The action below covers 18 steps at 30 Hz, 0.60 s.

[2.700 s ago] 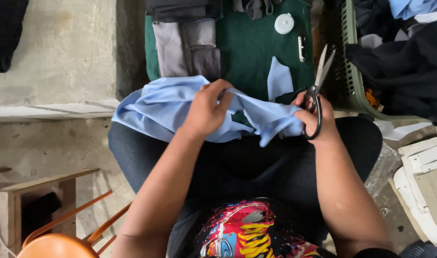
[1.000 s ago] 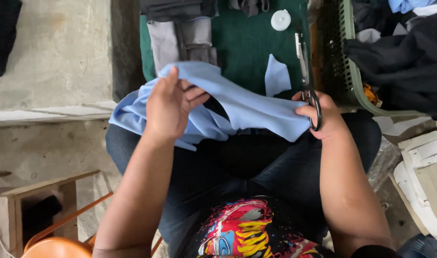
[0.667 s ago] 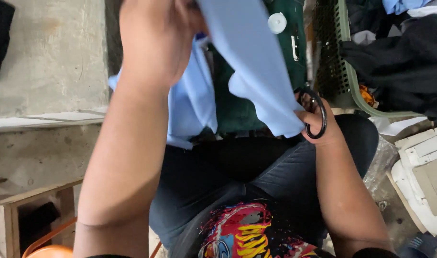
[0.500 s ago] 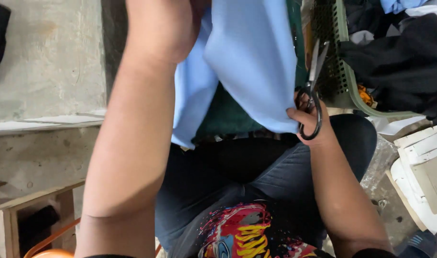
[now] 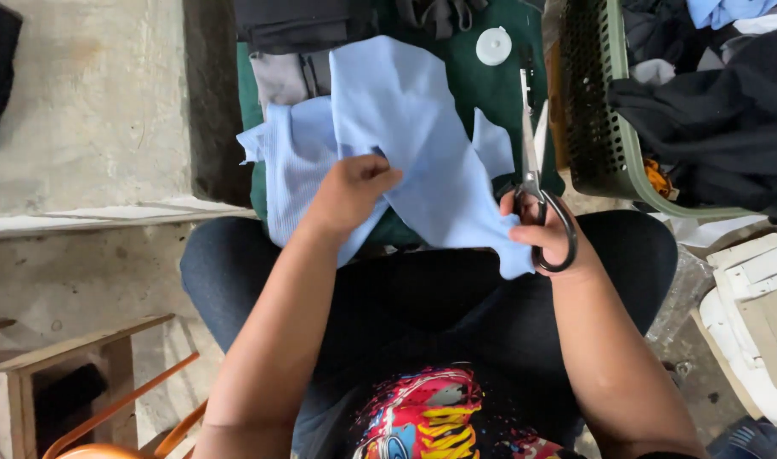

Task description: The person is inspecting and trimming light blue fabric pieces using large tailor scissors on a workbench in a factory setting.

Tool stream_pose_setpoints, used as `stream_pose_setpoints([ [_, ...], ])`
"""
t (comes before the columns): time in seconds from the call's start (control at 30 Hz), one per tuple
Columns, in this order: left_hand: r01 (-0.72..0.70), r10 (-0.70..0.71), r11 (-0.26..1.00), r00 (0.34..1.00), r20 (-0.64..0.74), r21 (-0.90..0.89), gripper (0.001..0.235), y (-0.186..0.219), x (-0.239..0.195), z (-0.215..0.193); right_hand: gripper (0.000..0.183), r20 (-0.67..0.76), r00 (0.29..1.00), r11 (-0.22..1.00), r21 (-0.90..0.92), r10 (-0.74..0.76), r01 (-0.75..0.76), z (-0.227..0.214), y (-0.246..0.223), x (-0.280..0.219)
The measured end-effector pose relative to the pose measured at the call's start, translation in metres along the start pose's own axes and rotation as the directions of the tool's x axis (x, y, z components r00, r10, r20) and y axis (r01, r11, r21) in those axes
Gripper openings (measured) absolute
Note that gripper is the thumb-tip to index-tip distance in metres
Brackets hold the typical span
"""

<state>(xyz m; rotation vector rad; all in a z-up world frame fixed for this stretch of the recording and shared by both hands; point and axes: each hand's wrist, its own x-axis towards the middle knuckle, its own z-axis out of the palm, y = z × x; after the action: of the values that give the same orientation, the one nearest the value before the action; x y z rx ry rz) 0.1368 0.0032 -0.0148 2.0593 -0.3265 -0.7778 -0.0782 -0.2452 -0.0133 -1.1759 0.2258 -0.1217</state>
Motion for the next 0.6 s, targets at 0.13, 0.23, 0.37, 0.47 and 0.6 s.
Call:
stream_pose_setpoints([
  [0.13, -0.071, 0.060, 0.857, 0.998, -0.037, -0.511, 0.013, 0.029, -0.052, -0.006, 0.045, 0.079, 0.997, 0.994, 0.111, 0.011, -0.020, 0.012, -0.018, -0.008],
  [0.23, -0.030, 0.053, 0.634, 0.999, 0.005, -0.773, 0.016, 0.028, -0.068, 0.005, 0.043, 0.097, 0.994, 0.983, 0.184, -0.043, 0.025, -0.015, 0.000, -0.010],
  [0.37, 0.242, -0.159, 0.577, 0.970, 0.182, -0.781, 0.026, 0.008, -0.082, 0.027, 0.035, 0.118, 0.988, 0.941, 0.335, -0.095, 0.050, 0.027, -0.031, -0.004],
  [0.47, 0.266, -0.112, 0.656, 0.960, 0.258, -0.706, 0.020, 0.027, -0.101, 0.020, 0.033, 0.100, 0.989, 0.927, 0.369, -0.110, 0.066, 0.034, -0.039, -0.002],
  [0.6, 0.218, -0.041, 0.750, 0.958, 0.285, -0.625, 0.028, 0.021, -0.108, 0.026, 0.036, 0.103, 0.988, 0.913, 0.402, -0.114, 0.064, 0.008, -0.030, 0.004],
])
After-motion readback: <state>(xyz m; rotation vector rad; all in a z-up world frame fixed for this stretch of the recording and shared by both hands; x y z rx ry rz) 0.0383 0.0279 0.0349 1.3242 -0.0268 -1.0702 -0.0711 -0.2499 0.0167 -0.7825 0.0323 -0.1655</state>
